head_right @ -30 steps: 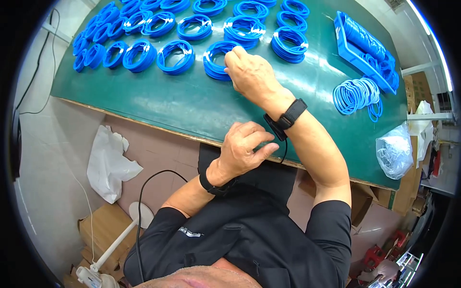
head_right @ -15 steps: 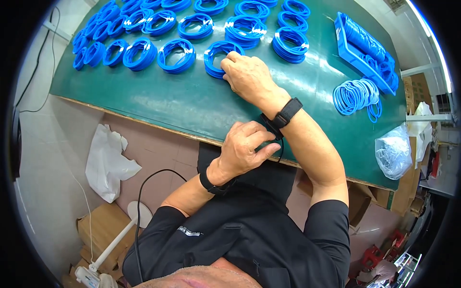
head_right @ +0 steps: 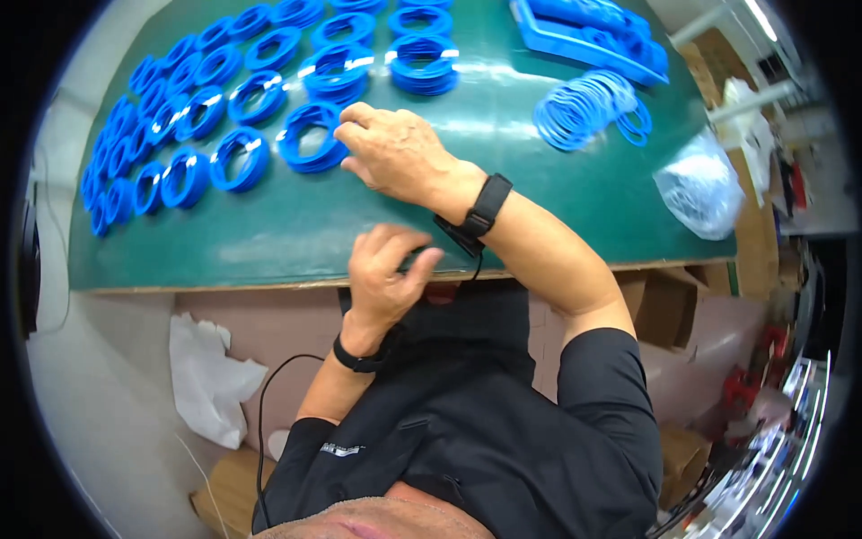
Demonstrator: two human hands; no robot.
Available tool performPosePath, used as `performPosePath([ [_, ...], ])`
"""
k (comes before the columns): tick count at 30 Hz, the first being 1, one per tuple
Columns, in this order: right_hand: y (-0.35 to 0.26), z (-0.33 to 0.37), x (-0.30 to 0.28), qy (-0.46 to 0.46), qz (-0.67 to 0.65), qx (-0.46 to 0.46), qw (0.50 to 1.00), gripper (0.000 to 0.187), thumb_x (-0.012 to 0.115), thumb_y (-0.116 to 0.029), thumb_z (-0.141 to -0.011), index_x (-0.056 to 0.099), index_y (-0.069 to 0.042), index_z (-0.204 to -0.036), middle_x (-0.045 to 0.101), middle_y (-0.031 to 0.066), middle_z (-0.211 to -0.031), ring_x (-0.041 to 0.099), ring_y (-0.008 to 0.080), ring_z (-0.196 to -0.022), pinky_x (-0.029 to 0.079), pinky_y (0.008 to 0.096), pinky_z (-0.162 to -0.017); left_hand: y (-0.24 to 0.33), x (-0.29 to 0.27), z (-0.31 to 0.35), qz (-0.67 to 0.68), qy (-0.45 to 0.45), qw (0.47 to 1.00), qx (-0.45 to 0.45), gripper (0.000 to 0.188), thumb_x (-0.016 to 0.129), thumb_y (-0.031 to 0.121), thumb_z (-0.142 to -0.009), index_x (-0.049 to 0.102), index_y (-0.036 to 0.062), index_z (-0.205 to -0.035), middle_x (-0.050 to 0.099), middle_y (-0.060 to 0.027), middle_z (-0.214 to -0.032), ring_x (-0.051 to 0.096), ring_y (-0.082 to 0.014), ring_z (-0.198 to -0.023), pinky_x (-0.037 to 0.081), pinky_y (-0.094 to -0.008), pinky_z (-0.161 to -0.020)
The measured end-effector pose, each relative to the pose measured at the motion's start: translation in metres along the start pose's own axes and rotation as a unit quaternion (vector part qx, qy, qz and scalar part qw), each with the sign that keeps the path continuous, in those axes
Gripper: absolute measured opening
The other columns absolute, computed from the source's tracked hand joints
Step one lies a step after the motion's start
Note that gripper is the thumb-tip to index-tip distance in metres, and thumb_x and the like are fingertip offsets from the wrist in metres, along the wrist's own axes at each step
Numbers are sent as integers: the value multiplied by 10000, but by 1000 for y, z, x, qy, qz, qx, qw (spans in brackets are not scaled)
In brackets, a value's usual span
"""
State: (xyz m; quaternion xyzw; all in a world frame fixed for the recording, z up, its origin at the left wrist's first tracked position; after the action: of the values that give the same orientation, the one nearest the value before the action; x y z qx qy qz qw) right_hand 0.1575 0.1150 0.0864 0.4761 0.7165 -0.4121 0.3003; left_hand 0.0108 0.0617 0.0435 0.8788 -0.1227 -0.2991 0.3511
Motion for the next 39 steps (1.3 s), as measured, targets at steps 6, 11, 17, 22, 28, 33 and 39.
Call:
performPosePath([
  [6,62,85,-70,45,69,105,991,364,875,-193,-956,760,-34,-1261,757,162,-1319,753,398,-1171,629,478,-976,0,3,1,11,-25,1000,-12,215,952,174,-883,826,96,-1038,771,-70,-973,701,-261,-837,505,-409,-788],
  [11,108,170,-109,43,167,222,960,402,884,-230,-959,778,-15,-1281,768,188,-1369,727,400,-1270,591,479,-1093,0,5,0,-6,-27,1000,-15,210,946,169,-895,824,91,-1049,766,-67,-971,688,-240,-827,499,-389,-792],
  [17,105,195,-109,9,176,266,948,429,875,-253,-972,776,-12,-1314,758,195,-1421,693,397,-1339,555,491,-1156,0,10,-1,-29,-35,999,-9,202,940,167,-908,823,86,-1051,761,-61,-969,680,-230,-821,498,-384,-794],
  [22,101,194,-110,19,181,246,952,427,865,-254,-981,772,-19,-1325,748,192,-1446,688,391,-1349,555,491,-1153,2,11,0,-42,-37,998,-19,201,937,168,-913,823,85,-1055,761,-60,-969,678,-226,-816,498,-381,-798],
  [28,102,195,-110,-10,159,281,946,402,852,-238,-992,772,-25,-1323,751,177,-1433,690,393,-1335,555,497,-1135,-3,14,2,-53,-41,997,-33,241,965,244,-896,827,110,-1042,760,-39,-989,693,-240,-839,497,-395,-823],
  [33,75,196,-103,2,128,235,963,395,854,-214,-981,770,-15,-1312,755,168,-1411,694,391,-1321,557,497,-1120,-3,13,2,-52,-45,997,-44,231,962,235,-898,828,110,-1038,760,-38,-986,702,-245,-855,499,-400,-827],
  [39,14,185,-82,-22,56,160,985,405,884,-182,-929,773,-15,-1280,755,146,-1396,704,380,-1303,560,493,-1111,-3,14,4,-84,-67,993,-43,303,959,260,-884,828,119,-1119,768,-51,-1070,723,-267,-973,510,-422,-862],
])
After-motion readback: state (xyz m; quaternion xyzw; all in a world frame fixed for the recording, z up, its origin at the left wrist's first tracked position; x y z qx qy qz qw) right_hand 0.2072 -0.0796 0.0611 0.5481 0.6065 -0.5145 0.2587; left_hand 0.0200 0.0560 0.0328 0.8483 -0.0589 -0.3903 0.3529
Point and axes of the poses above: each hand's wrist, its own z-axis away from the middle knuckle, its own x-axis out of the palm, y = z × x, the point moved 7 cm from there along -z, towards the middle knuckle
